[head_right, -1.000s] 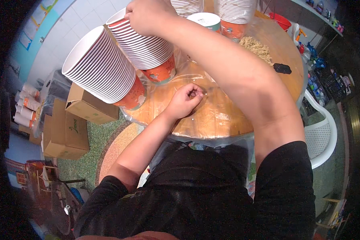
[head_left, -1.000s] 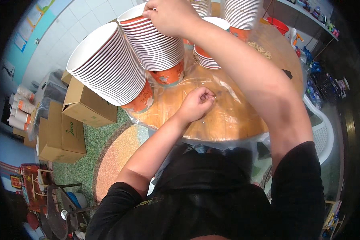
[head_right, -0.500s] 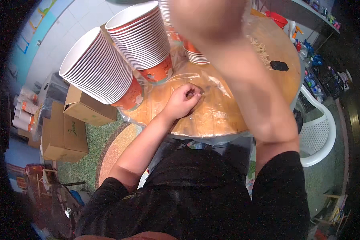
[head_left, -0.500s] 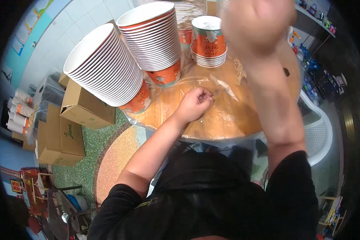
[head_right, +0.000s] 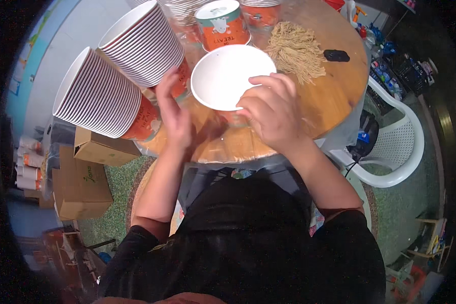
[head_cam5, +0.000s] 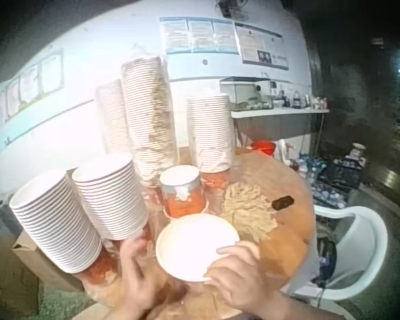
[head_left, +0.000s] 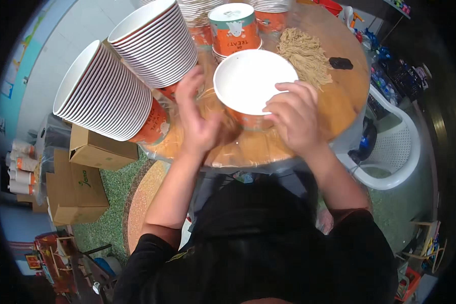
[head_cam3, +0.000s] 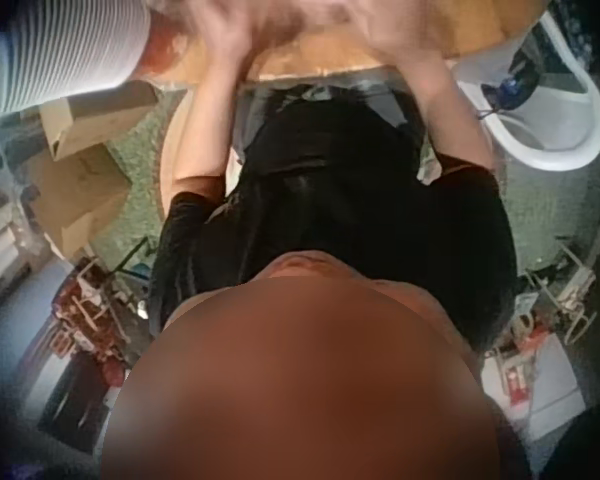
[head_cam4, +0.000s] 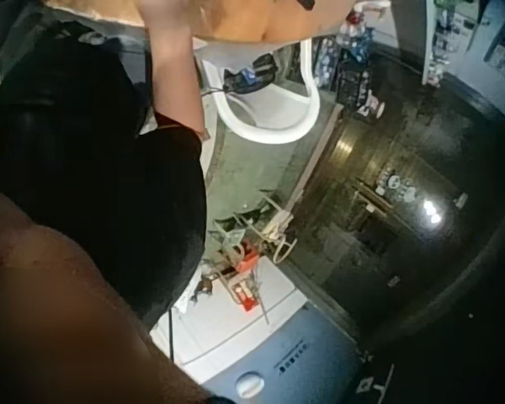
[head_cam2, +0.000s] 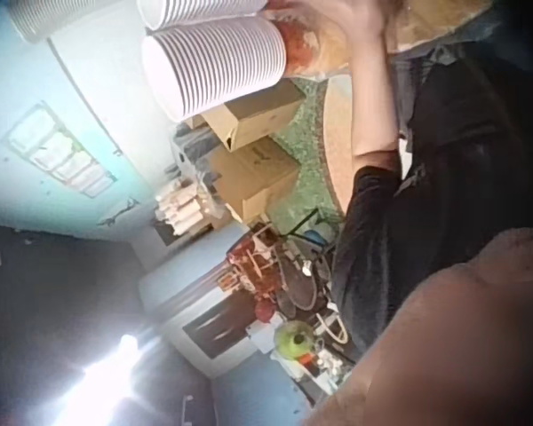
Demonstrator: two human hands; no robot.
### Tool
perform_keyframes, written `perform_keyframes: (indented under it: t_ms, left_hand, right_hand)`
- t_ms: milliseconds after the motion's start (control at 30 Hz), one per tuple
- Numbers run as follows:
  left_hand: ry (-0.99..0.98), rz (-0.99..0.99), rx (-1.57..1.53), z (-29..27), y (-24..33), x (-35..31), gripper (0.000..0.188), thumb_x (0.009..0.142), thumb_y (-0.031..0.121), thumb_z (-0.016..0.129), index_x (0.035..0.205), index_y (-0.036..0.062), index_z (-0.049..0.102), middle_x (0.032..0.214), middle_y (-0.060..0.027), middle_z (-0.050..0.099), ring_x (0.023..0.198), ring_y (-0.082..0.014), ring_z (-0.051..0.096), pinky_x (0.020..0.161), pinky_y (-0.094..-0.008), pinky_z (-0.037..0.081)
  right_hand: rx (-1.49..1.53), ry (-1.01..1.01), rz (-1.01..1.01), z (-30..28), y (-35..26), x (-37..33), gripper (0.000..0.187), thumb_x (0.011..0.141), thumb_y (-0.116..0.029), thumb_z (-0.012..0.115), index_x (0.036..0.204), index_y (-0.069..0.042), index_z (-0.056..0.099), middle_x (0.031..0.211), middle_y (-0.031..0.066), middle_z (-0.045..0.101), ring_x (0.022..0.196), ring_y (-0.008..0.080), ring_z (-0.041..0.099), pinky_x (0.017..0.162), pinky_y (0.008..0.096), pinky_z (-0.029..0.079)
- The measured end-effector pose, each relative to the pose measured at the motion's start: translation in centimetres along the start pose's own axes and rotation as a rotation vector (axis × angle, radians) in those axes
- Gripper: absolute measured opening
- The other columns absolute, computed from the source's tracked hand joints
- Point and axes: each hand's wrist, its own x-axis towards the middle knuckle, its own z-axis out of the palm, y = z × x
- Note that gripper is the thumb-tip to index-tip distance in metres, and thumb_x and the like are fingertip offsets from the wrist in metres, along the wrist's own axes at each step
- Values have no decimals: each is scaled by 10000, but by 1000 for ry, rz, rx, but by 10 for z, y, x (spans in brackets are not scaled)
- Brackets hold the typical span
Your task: Attaching strings to paper bowls to create handles or hanging points.
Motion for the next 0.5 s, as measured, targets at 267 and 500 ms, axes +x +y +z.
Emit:
perform_keyframes:
  t_ms: [267, 500]
  left_hand:
    - [-607, 49, 127, -34, 29, 5, 297, 850, 253, 951, 1020, 75, 786, 1040, -64, 793, 1076, -276, 739, 1184, -513, 447]
    - [-693, 45, 150, -47, 42, 17, 245, 896, 209, 906, 1057, 68, 787, 1024, -72, 775, 1085, -290, 735, 1201, -521, 434]
  right_hand:
    - [246, 141, 307, 21, -5, -26, 936, 693, -489, 1043, 1450, -80, 673, 1617, 214, 564, 1531, 438, 503, 1247, 537, 426]
    - [873, -77, 740, 57, -13, -54, 1481, 673, -201, 1103, 1790, -41, 144, 1739, 254, 407, 1627, 348, 414, 1347, 494, 357]
